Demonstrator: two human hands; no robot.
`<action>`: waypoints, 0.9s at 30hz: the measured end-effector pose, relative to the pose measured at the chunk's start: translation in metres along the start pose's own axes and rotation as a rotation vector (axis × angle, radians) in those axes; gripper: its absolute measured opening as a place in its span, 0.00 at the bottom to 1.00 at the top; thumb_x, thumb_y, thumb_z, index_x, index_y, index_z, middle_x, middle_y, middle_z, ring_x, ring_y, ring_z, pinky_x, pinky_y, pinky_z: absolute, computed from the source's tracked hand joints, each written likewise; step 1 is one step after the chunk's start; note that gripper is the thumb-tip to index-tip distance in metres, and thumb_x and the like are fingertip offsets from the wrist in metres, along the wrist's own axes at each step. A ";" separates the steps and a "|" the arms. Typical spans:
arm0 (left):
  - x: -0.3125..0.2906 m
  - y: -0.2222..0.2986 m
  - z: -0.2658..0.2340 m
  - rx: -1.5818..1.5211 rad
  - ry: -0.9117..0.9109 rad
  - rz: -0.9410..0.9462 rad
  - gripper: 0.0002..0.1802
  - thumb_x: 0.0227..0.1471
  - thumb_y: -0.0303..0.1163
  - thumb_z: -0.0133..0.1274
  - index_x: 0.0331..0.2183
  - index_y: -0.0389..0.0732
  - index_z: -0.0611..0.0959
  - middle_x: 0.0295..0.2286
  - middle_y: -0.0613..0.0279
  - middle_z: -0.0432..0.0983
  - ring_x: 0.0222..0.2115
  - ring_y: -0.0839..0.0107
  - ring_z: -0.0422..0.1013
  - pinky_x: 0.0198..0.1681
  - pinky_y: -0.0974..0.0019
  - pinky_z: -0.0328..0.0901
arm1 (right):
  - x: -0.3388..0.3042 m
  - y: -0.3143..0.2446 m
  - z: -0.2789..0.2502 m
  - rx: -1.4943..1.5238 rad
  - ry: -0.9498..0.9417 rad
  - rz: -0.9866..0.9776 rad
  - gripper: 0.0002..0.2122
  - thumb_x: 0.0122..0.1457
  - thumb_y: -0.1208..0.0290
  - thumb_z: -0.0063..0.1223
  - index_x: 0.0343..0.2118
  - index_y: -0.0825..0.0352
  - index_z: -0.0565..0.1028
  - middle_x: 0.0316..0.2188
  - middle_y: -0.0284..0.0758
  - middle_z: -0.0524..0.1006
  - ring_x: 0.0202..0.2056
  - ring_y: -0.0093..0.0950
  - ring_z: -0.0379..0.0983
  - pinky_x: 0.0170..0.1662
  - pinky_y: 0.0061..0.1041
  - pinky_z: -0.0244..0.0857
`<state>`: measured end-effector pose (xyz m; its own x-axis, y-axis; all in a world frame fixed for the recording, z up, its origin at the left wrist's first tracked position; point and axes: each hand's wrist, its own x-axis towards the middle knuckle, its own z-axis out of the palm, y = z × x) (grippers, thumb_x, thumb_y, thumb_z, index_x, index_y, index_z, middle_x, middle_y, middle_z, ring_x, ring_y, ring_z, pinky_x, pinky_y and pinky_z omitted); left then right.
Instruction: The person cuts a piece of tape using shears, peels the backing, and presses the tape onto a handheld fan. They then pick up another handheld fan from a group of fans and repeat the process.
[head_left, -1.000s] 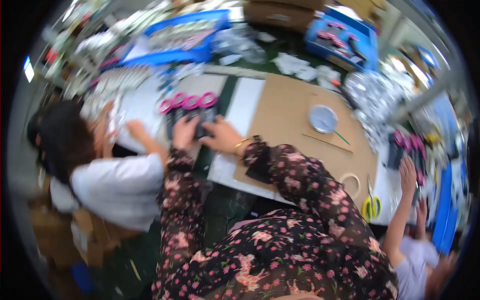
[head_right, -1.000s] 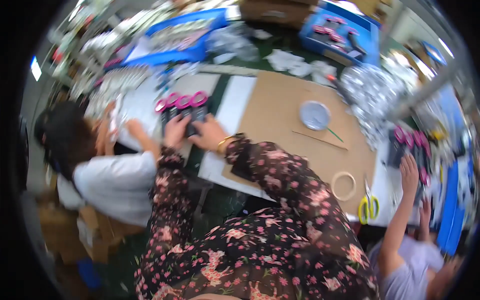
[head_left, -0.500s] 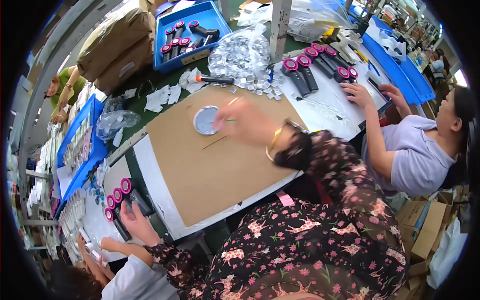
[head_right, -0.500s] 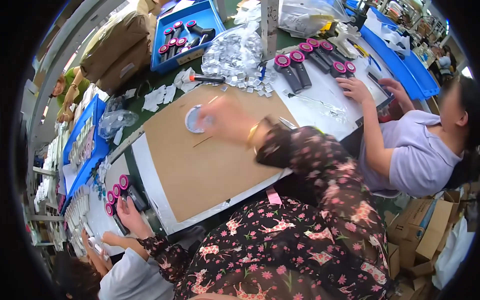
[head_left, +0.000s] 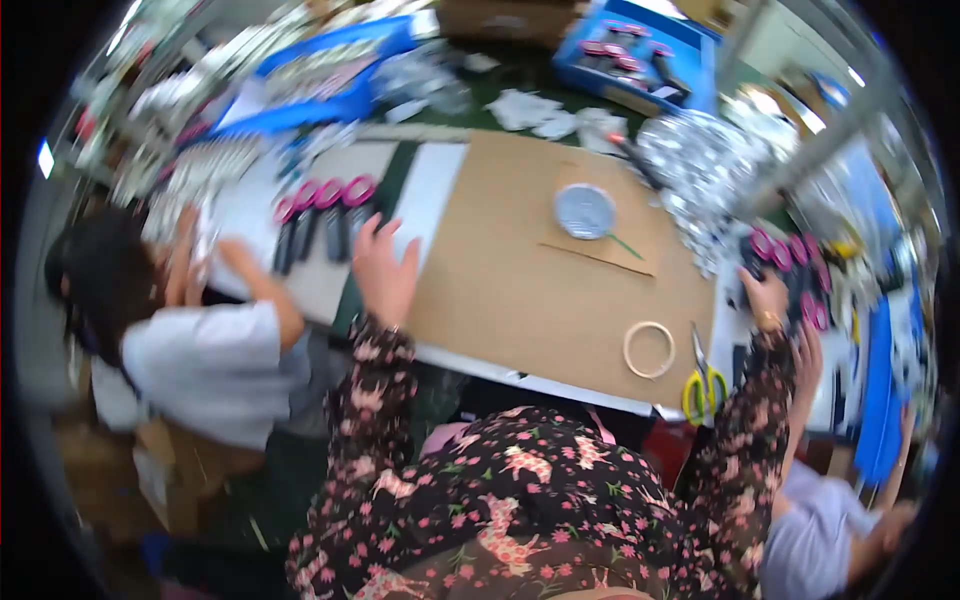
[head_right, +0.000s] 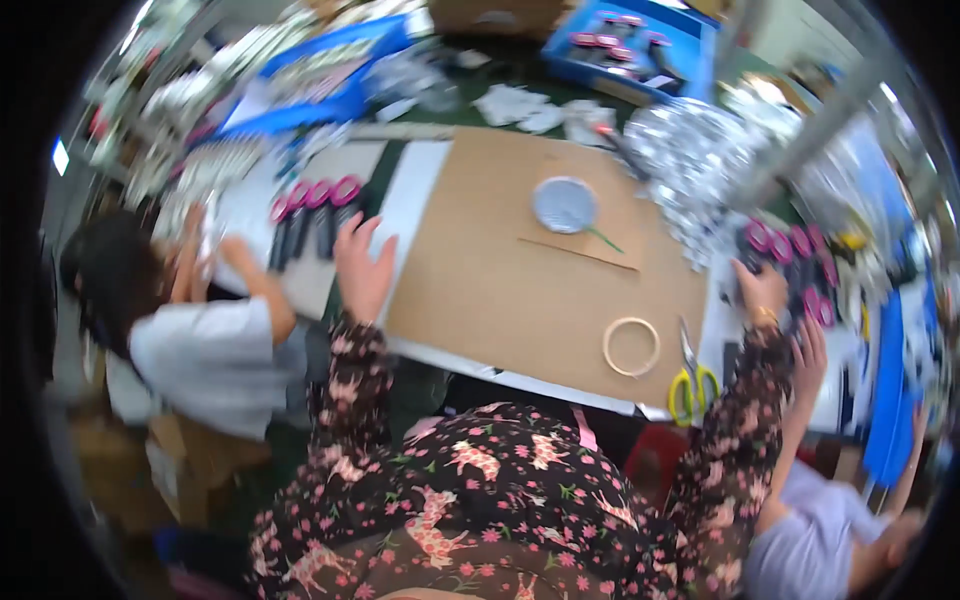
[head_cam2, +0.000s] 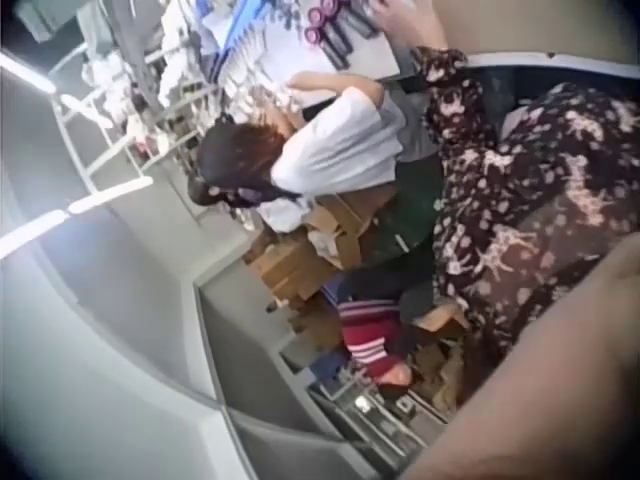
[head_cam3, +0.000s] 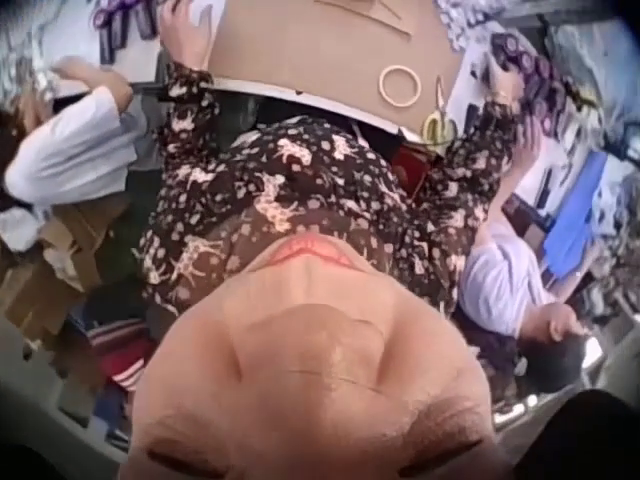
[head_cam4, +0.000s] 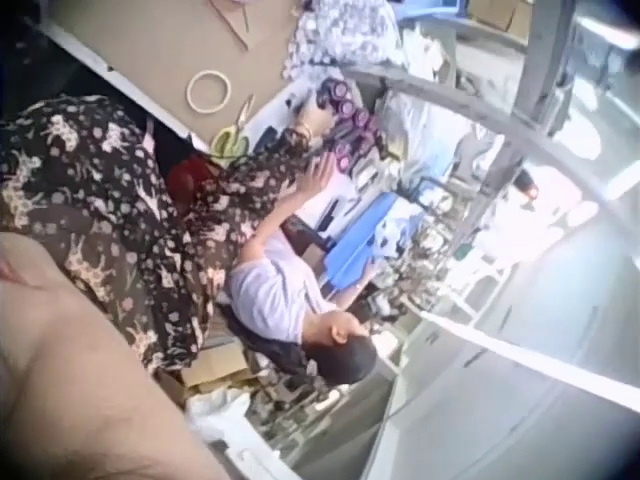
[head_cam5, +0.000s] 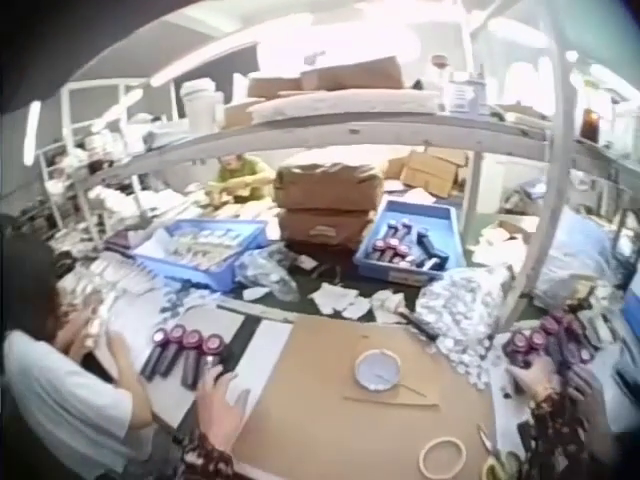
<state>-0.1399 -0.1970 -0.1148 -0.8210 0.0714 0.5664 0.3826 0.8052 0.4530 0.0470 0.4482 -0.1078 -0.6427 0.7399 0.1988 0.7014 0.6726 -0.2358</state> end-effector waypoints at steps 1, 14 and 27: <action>-0.002 -0.011 -0.004 0.086 -0.012 -0.010 0.27 0.55 0.43 0.64 0.54 0.44 0.80 0.57 0.47 0.69 0.60 0.45 0.64 0.63 0.44 0.58 | -0.003 -0.008 0.002 0.013 0.020 0.014 0.32 0.49 0.37 0.62 0.42 0.66 0.84 0.39 0.50 0.83 0.46 0.48 0.80 0.50 0.40 0.71; 0.024 -0.061 -0.009 0.461 -0.266 -0.350 0.40 0.61 0.50 0.55 0.69 0.54 0.60 0.69 0.48 0.49 0.69 0.37 0.44 0.63 0.21 0.45 | -0.072 -0.127 -0.074 0.475 0.062 -0.277 0.23 0.58 0.60 0.68 0.49 0.75 0.79 0.46 0.43 0.80 0.47 0.34 0.76 0.54 0.31 0.66; 0.027 -0.115 -0.023 0.482 -0.065 -0.250 0.31 0.65 0.40 0.51 0.66 0.45 0.66 0.64 0.45 0.60 0.64 0.39 0.58 0.62 0.35 0.57 | -0.205 -0.461 0.034 0.684 -0.533 -0.828 0.22 0.49 0.51 0.66 0.38 0.67 0.86 0.34 0.54 0.80 0.42 0.50 0.75 0.47 0.44 0.70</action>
<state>-0.1959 -0.3008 -0.1360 -0.8923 -0.1328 0.4314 -0.0525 0.9798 0.1931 -0.1553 -0.0137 -0.0723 -0.9815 -0.1215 0.1477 -0.1907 0.6771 -0.7107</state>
